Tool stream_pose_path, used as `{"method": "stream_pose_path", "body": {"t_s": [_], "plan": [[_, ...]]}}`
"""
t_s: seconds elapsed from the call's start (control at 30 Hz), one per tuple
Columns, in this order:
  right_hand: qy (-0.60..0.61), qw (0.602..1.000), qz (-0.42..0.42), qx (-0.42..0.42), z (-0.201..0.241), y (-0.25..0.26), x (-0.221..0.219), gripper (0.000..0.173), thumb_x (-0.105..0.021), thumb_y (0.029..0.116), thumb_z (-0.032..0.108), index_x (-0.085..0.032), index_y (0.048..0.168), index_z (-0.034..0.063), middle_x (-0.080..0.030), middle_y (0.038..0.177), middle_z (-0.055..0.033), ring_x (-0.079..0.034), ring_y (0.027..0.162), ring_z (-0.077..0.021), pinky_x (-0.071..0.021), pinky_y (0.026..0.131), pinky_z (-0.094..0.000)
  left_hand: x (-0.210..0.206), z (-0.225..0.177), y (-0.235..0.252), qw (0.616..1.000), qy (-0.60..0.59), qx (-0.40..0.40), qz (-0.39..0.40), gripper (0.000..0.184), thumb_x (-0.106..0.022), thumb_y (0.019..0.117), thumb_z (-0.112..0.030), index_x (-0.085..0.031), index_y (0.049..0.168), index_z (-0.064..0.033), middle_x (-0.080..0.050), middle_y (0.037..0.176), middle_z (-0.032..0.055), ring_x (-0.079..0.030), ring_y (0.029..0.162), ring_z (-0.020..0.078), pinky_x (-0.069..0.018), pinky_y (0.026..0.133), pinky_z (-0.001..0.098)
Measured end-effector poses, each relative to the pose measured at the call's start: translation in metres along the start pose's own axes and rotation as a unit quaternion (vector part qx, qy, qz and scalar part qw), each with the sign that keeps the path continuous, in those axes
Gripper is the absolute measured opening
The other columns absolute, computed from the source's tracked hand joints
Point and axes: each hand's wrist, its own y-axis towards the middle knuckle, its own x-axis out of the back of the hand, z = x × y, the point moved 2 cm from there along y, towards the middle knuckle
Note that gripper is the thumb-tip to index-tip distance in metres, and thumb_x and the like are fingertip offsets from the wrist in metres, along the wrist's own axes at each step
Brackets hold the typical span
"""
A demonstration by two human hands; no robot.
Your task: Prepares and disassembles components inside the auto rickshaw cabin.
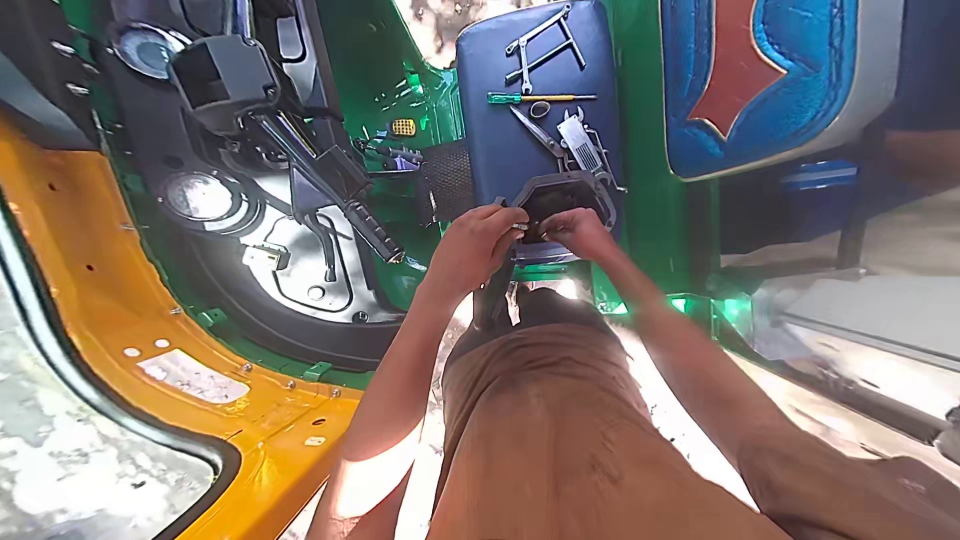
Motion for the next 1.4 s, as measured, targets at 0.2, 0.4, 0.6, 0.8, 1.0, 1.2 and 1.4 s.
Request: {"method": "stream_pose_path", "body": {"t_s": [0.2, 0.4, 0.6, 0.8, 1.0, 1.2, 1.4], "plan": [[0.279, 0.953, -0.098, 0.061, -0.007, -0.056, 0.013, 0.027, -0.084, 0.0847, 0.008, -0.076, 0.109, 0.0005, -0.077, 0.104, -0.0092, -0.075, 0.089, -0.0172, -0.0654, 0.084, -0.0354, -0.011, -0.009, 0.003, 1.000, -0.011, -0.003, -0.028, 0.019, -0.060, 0.1037, -0.019, -0.071, 0.118, -0.0130, -0.070, 0.101, 0.0050, -0.069, 0.090, 0.0172, -0.0578, 0.082, 0.0368], [0.384, 0.902, -0.153, 0.128, 0.021, -0.090, 0.029, 0.015, -0.076, 0.0867, -0.005, -0.073, 0.102, -0.0046, -0.075, 0.096, -0.0111, -0.072, 0.081, -0.0159, -0.0640, 0.077, -0.0329, -0.016, -0.015, 0.004, 0.999, 0.004, 0.011, -0.031, 0.019, -0.061, 0.1034, -0.020, -0.072, 0.118, -0.0133, -0.072, 0.104, 0.0038, -0.070, 0.091, 0.0153, -0.0584, 0.083, 0.0353], [0.467, 0.864, -0.149, 0.116, 0.040, -0.111, 0.036, 0.016, -0.076, 0.0883, -0.002, -0.067, 0.102, -0.0002, -0.072, 0.091, -0.0135, -0.073, 0.080, -0.0228, -0.0647, 0.077, -0.0401, -0.013, -0.029, -0.002, 0.998, 0.060, 0.012, -0.003, 0.021, -0.058, 0.1046, -0.022, -0.071, 0.118, -0.0118, -0.074, 0.112, 0.0027, -0.067, 0.115, 0.0189, -0.0443, 0.114, 0.0407], [0.572, 0.811, -0.092, 0.087, 0.048, -0.107, 0.033, 0.020, -0.075, 0.0891, -0.002, -0.064, 0.104, 0.0060, -0.071, 0.092, -0.0127, -0.075, 0.080, -0.0250, -0.0657, 0.078, -0.0453, -0.022, -0.031, -0.019, 0.993, 0.094, 0.040, -0.053, 0.023, -0.055, 0.1055, -0.022, -0.071, 0.116, -0.0109, -0.072, 0.115, 0.0033, -0.064, 0.120, 0.0171, -0.0337, 0.122, 0.0455], [0.512, 0.855, -0.079, 0.040, 0.058, -0.103, 0.034, 0.042, -0.077, 0.0866, 0.008, -0.064, 0.126, 0.0109, -0.072, 0.103, -0.0083, -0.073, 0.084, -0.0204, -0.0654, 0.077, -0.0395, -0.025, -0.037, -0.028, 0.992, 0.091, 0.035, -0.080, 0.020, -0.059, 0.1038, -0.020, -0.072, 0.114, -0.0110, -0.073, 0.114, 0.0029, -0.065, 0.119, 0.0180, -0.0377, 0.119, 0.0457], [0.329, 0.935, -0.121, -0.052, 0.013, -0.074, 0.049, 0.037, -0.069, 0.0906, 0.004, -0.065, 0.128, 0.0038, -0.074, 0.105, -0.0047, -0.073, 0.084, -0.0138, -0.0644, 0.077, -0.0323, -0.019, -0.053, -0.025, 0.986, 0.060, 0.021, -0.156, 0.013, -0.067, 0.0978, -0.013, -0.075, 0.108, -0.0104, -0.075, 0.108, 0.0028, -0.066, 0.116, 0.0199, -0.0395, 0.117, 0.0487], [0.053, 0.989, -0.094, -0.102, -0.009, -0.029, 0.023, 0.027, -0.069, 0.0963, 0.012, -0.072, 0.123, 0.0056, -0.074, 0.106, -0.0163, -0.072, 0.084, -0.0228, -0.0578, 0.081, -0.0484, -0.015, -0.070, -0.038, 0.975, -0.121, 0.040, -0.182, 0.016, -0.064, 0.0989, -0.007, -0.074, 0.110, -0.0026, -0.075, 0.114, 0.0073, -0.062, 0.126, 0.0263, -0.0432, 0.115, 0.0442]]}}
